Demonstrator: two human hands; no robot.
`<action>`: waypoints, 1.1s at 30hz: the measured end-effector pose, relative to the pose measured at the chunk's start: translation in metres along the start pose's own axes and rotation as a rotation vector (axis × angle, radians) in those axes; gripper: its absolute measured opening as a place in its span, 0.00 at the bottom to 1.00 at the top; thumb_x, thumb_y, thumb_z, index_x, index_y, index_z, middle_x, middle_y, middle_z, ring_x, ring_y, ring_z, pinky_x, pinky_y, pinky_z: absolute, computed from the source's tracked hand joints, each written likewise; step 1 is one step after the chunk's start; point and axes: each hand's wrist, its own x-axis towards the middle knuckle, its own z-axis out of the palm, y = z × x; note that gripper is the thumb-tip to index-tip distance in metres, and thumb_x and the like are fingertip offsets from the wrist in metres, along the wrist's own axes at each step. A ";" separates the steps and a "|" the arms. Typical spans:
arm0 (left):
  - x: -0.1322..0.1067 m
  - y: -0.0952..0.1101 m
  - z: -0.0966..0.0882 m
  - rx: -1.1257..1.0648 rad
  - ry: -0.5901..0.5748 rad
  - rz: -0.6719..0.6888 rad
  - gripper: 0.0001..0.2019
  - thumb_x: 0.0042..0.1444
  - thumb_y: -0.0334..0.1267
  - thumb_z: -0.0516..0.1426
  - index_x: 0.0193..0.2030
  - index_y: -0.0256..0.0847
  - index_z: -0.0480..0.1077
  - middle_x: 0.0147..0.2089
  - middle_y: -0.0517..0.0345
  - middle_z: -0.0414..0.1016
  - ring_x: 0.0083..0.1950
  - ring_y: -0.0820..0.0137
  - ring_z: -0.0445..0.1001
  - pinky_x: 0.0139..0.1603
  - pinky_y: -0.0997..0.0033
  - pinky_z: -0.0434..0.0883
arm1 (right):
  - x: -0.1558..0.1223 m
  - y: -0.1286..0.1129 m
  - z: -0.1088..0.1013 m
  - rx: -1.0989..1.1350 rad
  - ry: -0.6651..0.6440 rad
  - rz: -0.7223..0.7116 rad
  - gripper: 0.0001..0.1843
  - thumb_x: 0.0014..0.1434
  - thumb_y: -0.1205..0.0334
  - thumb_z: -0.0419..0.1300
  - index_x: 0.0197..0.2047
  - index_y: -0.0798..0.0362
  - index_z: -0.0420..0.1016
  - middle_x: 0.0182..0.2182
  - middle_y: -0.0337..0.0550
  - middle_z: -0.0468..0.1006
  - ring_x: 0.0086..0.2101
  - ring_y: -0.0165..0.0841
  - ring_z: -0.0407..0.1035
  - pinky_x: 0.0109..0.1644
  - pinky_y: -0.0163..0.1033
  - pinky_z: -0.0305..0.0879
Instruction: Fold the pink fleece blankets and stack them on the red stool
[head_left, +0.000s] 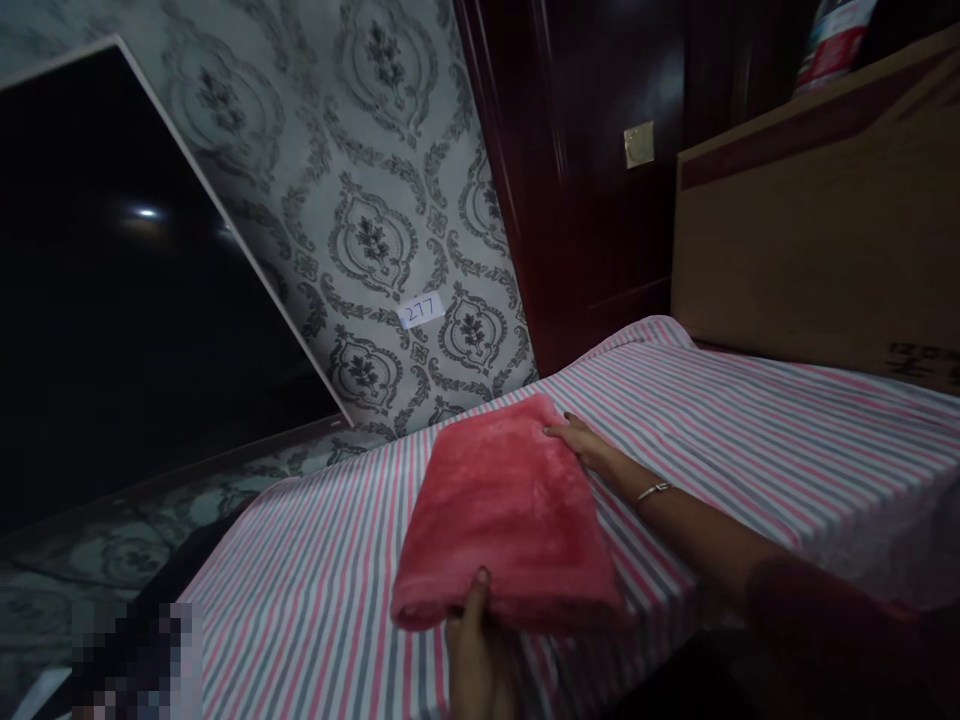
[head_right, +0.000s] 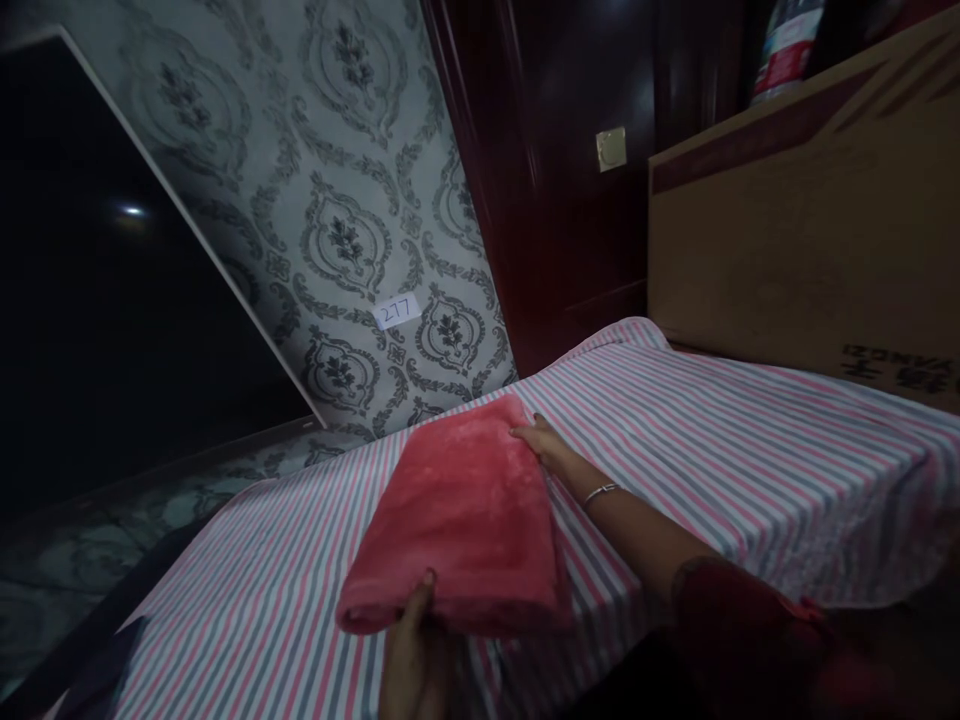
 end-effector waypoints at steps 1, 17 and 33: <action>-0.004 0.013 0.000 -0.014 0.036 0.076 0.29 0.60 0.40 0.57 0.69 0.56 0.59 0.64 0.59 0.72 0.69 0.63 0.64 0.67 0.67 0.66 | -0.011 -0.001 -0.001 0.029 -0.001 0.010 0.61 0.46 0.51 0.70 0.74 0.54 0.39 0.63 0.60 0.64 0.54 0.46 0.70 0.48 0.43 0.75; 0.003 0.108 -0.097 0.035 0.259 -0.024 0.24 0.57 0.35 0.58 0.61 0.34 0.70 0.46 0.44 0.82 0.51 0.52 0.80 0.59 0.51 0.73 | -0.066 0.024 -0.043 0.190 -0.361 0.334 0.28 0.64 0.39 0.54 0.55 0.53 0.68 0.33 0.46 0.78 0.33 0.36 0.75 0.42 0.41 0.73; 0.007 0.140 -0.068 0.239 0.244 0.215 0.21 0.47 0.26 0.63 0.50 0.36 0.73 0.39 0.49 0.83 0.44 0.54 0.82 0.52 0.54 0.77 | -0.033 -0.020 0.019 0.000 -0.530 -0.136 0.40 0.40 0.61 0.72 0.59 0.52 0.71 0.50 0.44 0.78 0.52 0.44 0.70 0.60 0.48 0.66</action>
